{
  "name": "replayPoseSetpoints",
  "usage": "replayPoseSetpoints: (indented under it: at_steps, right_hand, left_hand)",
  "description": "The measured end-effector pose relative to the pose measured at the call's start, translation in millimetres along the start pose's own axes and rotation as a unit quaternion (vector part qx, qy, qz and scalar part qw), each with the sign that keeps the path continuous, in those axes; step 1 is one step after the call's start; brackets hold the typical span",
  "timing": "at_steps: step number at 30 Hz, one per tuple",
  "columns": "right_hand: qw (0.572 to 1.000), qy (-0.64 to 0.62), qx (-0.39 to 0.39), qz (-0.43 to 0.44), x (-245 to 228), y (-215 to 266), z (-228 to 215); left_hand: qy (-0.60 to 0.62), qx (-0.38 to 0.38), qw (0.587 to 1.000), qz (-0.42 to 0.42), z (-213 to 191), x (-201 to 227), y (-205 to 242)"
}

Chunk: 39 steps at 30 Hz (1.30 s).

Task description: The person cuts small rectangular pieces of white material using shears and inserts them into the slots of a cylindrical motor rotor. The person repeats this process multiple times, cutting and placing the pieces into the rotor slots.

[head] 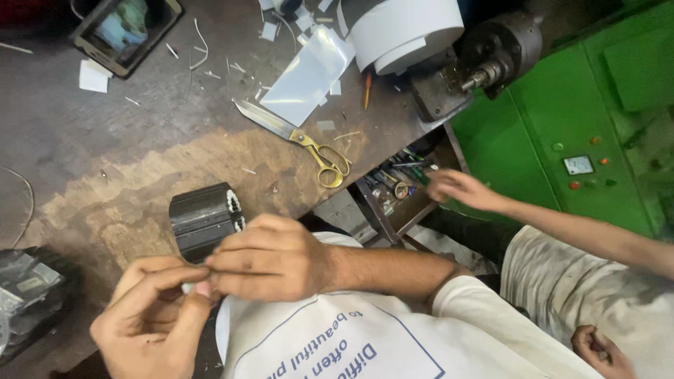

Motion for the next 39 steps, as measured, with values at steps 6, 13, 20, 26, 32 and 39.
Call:
replayPoseSetpoints:
  at_steps: [6,13,20,26,32,39]
  right_hand:
    - [0.913,-0.248,0.124,0.301,16.0,48.8,2.9]
    - [0.948,-0.018,-0.046,0.316,152.6,114.7,-47.7]
    - [0.957,0.17,-0.165,0.169,222.9,145.2,-37.7]
    - [0.942,0.302,-0.063,0.135,154.2,125.5,-45.2]
    - [0.941,0.311,-0.007,0.134,103.4,130.5,-39.2]
    - [0.94,0.308,0.029,0.141,102.9,132.6,-41.4]
  left_hand:
    - [0.179,-0.016,0.984,-0.013,56.7,-3.6,-4.5]
    - [0.106,-0.01,0.994,0.017,106.0,-28.9,-17.8]
    - [0.327,-0.093,0.927,-0.16,171.1,-66.2,-48.0]
    - [0.437,-0.105,0.872,-0.192,188.9,-67.5,-75.5]
    - [0.404,-0.048,0.906,-0.121,199.1,-53.3,-87.7]
    - [0.381,0.019,0.919,-0.1,196.2,-34.8,-88.0]
Point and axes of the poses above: each hand's wrist, its own y-axis away from the middle knuckle, its own z-axis out of the palm, x = y × z, the point moved 4 cm from there along -y, towards the middle knuckle, and after that the axes turned 12 degrees about -z, right-handed, at the moved point
